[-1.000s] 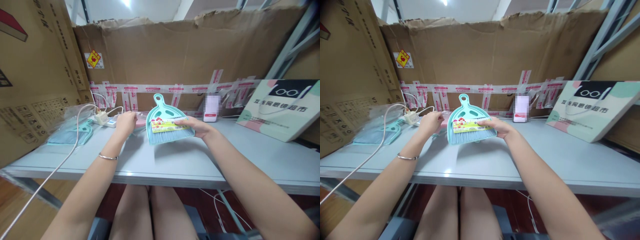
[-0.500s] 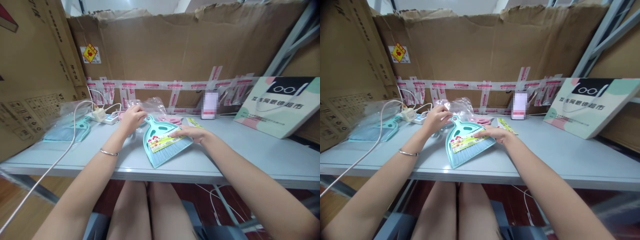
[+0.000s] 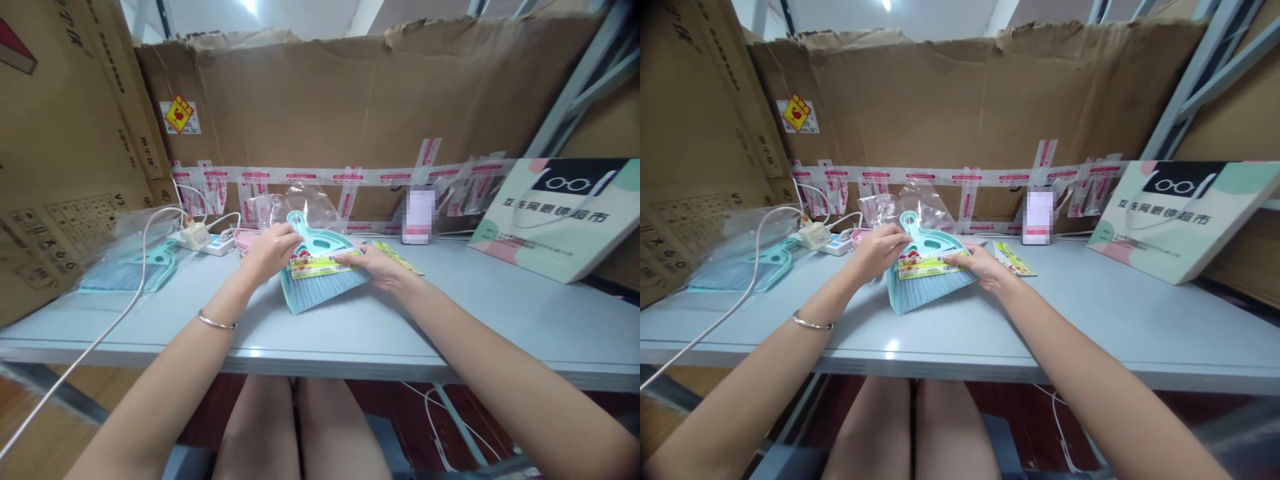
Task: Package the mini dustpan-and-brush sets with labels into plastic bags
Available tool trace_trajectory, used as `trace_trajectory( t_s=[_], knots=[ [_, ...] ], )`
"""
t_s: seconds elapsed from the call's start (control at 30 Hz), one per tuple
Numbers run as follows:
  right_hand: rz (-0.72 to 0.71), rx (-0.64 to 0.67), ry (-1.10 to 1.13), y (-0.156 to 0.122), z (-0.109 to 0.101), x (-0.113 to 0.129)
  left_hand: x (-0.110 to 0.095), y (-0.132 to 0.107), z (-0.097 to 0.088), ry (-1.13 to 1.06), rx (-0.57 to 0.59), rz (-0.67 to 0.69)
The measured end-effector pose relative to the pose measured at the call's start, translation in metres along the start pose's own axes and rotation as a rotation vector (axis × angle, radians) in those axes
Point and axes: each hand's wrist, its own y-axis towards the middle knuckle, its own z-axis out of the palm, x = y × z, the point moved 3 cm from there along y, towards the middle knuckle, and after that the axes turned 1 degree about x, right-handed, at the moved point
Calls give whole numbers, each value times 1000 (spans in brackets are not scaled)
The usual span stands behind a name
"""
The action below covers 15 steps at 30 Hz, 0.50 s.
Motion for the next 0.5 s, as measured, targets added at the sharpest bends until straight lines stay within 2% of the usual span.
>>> trace_trajectory(
  t_s=[0.07, 0.17, 0.27, 0.33, 0.43, 0.5],
  knots=[
    [-35, -24, -36, 2, 3, -2, -8, 2, 3, -9, 50, 37],
    [-92, -130, -84, 5, 2, -3, -11, 2, 5, 8, 112, 45],
    [-139, -251, -84, 5, -2, -2, -9, 1, 5, 29, 118, 8],
    [-162, -260, -69, 5, -2, 0, -8, 0, 5, 8, 113, -7],
    [-165, -247, -34, 4, -1, 1, -10, -1, 5, -26, 62, -43],
    [-155, -277, 8, 4, -2, 1, -11, -1, 0, -43, -63, -132]
  ],
)
